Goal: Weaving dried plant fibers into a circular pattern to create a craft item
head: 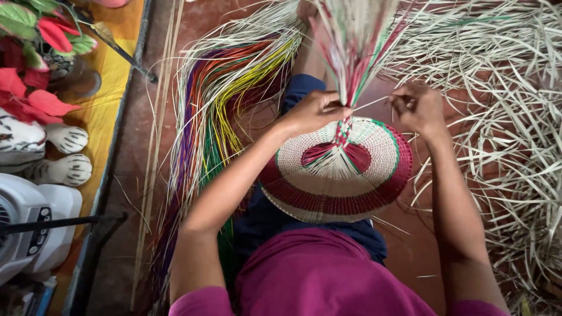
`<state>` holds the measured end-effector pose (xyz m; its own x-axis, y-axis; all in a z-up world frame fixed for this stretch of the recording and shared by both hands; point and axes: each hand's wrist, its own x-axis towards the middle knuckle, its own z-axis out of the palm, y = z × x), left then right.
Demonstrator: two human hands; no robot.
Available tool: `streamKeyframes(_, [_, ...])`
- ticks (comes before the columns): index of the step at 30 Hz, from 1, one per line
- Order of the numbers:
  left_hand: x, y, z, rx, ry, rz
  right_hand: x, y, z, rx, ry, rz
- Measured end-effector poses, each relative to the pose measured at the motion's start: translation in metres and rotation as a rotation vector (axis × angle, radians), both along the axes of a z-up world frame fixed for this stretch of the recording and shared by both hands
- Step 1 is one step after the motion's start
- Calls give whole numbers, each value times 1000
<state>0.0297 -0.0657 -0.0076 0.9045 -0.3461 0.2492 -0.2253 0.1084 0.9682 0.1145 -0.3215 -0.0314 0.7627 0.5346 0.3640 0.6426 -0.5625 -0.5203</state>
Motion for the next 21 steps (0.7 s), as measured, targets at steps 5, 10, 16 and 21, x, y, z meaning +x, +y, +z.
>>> streamKeyframes(5, [11, 0, -8, 172, -9, 98, 23, -39, -44, -115, -40, -366])
streamKeyframes(10, [24, 6, -26, 278, -2, 128, -34, -2, 20, 257, 24, -182])
streamKeyframes(16, [28, 8, -40, 173, 4, 124, -68, 44, 57, 237, -105, 74])
streamKeyframes(21, [25, 10, -40, 49, 107, -2, -60, 63, 40, 296, -82, 175])
